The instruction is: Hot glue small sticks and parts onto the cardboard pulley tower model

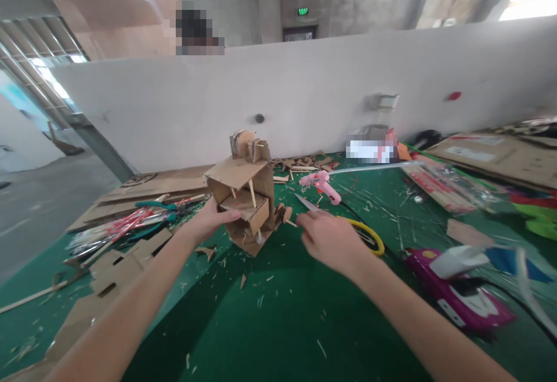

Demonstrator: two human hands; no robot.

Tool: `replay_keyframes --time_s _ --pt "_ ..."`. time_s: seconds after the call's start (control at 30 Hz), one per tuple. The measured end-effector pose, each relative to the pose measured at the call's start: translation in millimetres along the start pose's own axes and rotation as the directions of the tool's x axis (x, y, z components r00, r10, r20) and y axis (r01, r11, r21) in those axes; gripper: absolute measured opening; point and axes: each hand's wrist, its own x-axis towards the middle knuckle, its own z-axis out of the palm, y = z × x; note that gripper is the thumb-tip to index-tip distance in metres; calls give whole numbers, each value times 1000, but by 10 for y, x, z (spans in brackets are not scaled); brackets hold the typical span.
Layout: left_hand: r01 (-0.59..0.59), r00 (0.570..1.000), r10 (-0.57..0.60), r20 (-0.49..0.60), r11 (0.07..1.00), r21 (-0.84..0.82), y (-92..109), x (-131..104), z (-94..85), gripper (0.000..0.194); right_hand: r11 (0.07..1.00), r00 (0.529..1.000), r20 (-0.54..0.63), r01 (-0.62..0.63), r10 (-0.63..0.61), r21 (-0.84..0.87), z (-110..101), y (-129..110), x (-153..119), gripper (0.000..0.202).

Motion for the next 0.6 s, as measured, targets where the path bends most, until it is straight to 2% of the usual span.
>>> replay_keyframes --time_s 0.1,0.17,0.23,0.3,0.4,0.5,0.6 --pt "-37 995 40 -86 998 45 -8 34 -29 86 961 965 19 -257 260 -103 -80 416 -57 32" --pt "-70 982 84 -169 994 88 9 34 -58 81 936 943 57 -318 329 -152 -31 639 -88 26" --pt "-83 971 106 -213 990 113 31 22 -76 74 933 939 92 -312 332 -179 67 768 -97 25" --pt "-73 967 103 -233 988 134 47 7 -71 72 936 946 90 -288 311 -200 166 819 -82 27" --pt "-55 965 103 -241 979 197 52 -12 -26 81 939 952 86 -272 295 -211 232 824 -50 28" --pt "-50 970 100 -220 974 222 43 -24 30 90 932 956 27 -278 292 -234 167 775 -44 31" --pt "-33 977 71 -203 982 186 57 -37 90 90 934 957 -33 -288 287 -213 52 662 -51 33"
